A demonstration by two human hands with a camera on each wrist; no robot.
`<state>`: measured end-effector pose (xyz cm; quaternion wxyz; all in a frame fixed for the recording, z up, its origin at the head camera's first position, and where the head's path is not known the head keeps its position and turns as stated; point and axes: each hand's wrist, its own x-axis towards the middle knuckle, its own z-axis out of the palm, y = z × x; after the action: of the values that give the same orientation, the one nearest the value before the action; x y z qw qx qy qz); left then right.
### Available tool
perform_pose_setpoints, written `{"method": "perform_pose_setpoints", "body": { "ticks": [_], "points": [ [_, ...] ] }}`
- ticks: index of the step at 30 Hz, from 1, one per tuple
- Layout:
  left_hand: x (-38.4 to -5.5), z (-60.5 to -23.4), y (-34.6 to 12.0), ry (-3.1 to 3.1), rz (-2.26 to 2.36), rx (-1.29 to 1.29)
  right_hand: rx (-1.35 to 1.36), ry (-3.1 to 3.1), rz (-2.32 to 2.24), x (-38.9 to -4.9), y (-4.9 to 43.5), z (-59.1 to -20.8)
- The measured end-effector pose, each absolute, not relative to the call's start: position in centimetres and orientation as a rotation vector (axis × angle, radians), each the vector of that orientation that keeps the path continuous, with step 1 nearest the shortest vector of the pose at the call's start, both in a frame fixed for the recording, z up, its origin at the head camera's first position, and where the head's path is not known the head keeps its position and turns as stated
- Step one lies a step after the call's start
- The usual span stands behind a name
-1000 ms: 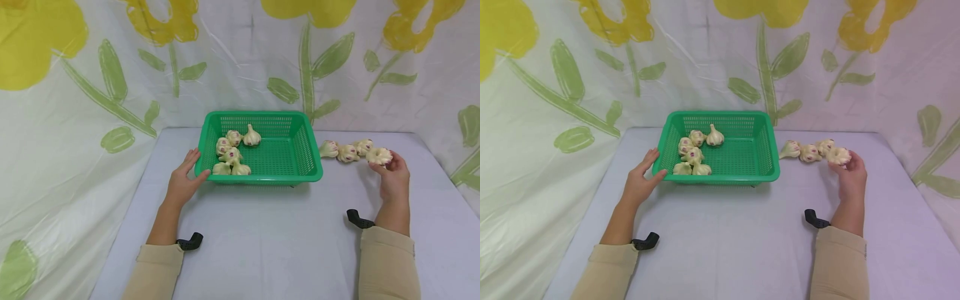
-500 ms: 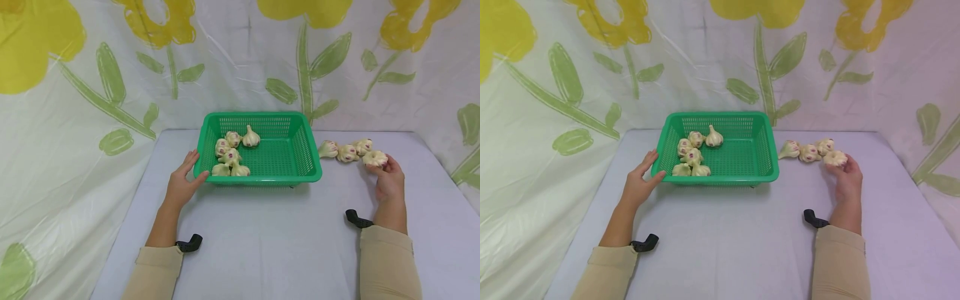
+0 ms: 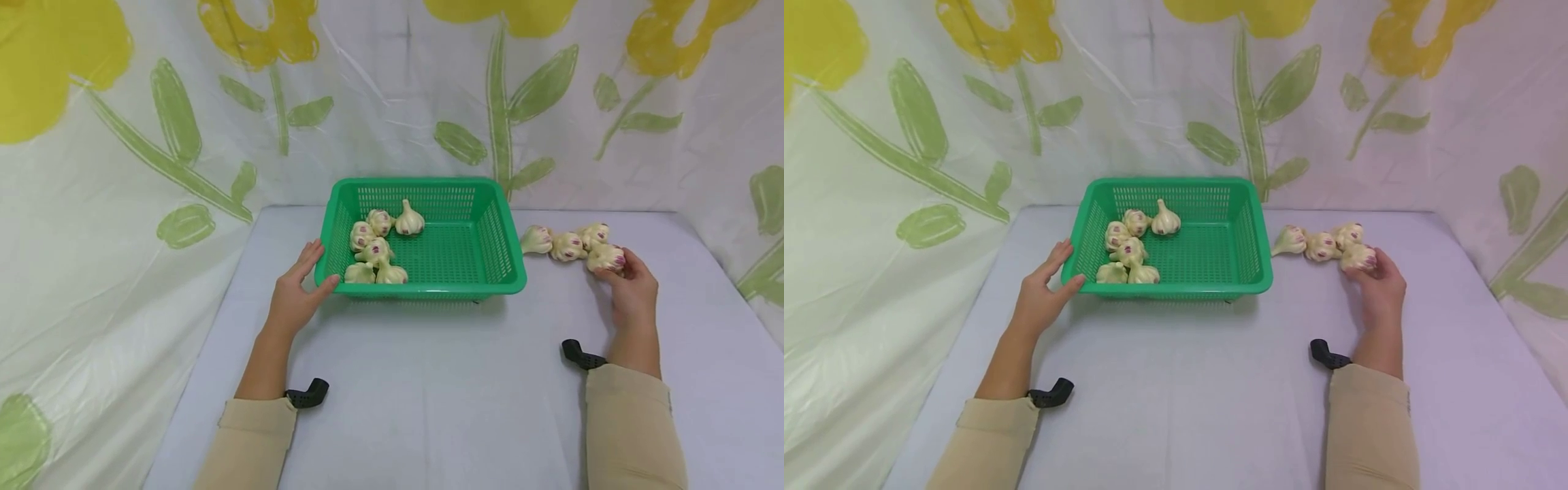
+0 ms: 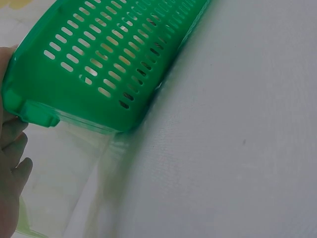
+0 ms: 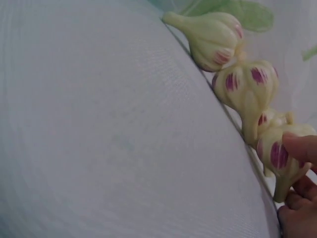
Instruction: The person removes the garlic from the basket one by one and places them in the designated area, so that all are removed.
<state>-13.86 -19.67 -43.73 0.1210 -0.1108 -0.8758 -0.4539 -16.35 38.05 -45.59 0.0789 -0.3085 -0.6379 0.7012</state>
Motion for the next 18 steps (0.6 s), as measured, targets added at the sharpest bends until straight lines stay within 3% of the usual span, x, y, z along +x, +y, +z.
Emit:
{"method": "perform_pose_setpoints", "body": {
  "ticks": [18],
  "points": [
    [-13.91,-43.77,-19.68,-2.578,-1.328,-0.301,-0.945,-2.023,2.047,-16.68,38.02,-46.05]
  ]
}}
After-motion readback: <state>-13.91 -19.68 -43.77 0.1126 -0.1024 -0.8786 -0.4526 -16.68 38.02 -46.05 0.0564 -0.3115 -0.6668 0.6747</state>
